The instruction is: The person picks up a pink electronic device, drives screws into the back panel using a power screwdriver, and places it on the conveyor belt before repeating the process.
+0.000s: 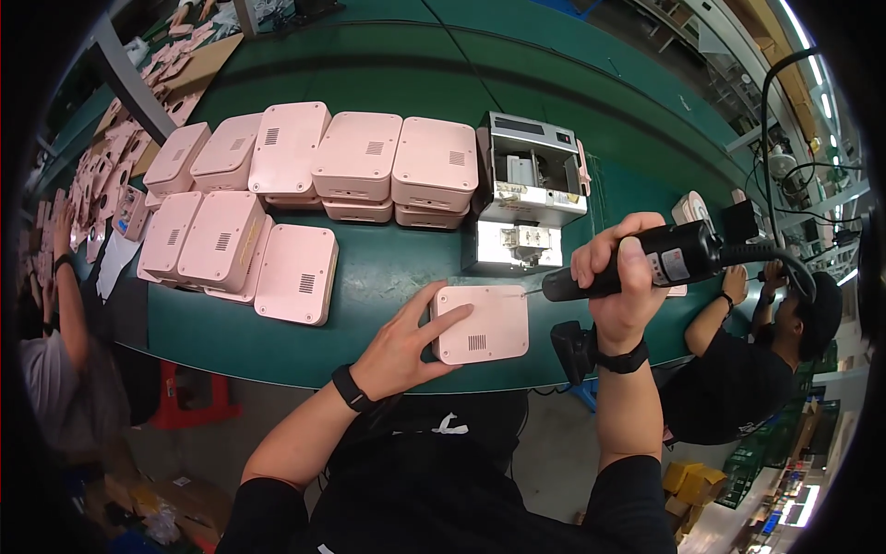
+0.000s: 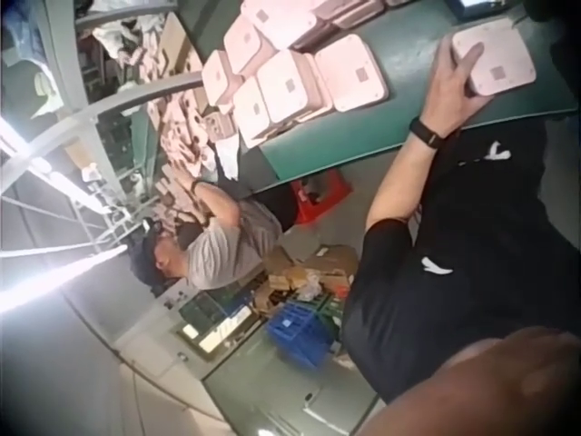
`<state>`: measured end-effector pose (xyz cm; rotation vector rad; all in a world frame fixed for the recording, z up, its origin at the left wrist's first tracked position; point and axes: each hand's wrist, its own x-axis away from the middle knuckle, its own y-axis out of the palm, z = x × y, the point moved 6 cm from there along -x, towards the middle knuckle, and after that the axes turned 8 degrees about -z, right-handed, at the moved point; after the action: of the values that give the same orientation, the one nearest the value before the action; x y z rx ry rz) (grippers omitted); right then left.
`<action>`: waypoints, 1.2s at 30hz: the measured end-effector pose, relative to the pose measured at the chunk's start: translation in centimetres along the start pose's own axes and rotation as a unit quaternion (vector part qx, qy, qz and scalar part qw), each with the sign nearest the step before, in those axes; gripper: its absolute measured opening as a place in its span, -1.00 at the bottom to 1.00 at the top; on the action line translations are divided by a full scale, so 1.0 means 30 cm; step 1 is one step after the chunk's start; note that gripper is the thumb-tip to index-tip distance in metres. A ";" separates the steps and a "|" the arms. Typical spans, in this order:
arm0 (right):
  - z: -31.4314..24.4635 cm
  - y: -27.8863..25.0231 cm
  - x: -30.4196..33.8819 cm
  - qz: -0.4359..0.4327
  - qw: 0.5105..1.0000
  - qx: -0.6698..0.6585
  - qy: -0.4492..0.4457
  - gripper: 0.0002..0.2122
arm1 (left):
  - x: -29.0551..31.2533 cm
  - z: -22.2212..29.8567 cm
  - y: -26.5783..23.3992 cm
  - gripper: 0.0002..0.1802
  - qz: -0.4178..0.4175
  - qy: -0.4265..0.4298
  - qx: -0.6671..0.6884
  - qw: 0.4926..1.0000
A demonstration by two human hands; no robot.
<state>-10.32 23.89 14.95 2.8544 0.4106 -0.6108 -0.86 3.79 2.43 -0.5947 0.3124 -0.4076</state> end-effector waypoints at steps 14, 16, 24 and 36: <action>0.111 -0.022 0.024 0.034 0.998 -0.043 0.016 -0.79 | 0.010 -0.042 -0.020 -0.14 0.013 0.014 0.012 1.000; 0.108 -0.066 0.052 0.036 0.995 -0.095 0.010 -0.81 | -0.008 -0.044 0.024 -0.12 -0.014 0.034 0.064 0.997; 0.110 -0.058 0.048 0.039 0.994 -0.097 0.006 -0.82 | 0.045 -0.018 0.024 -0.10 0.017 0.028 0.038 0.999; -0.059 0.048 -0.112 0.007 0.996 -0.036 -0.077 -0.82 | -0.042 -0.066 -0.048 -0.16 -0.026 0.012 0.019 0.999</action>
<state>-12.16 22.21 18.16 2.7160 0.3801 -0.7909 -3.14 2.33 1.92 -0.5628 0.3113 -0.4699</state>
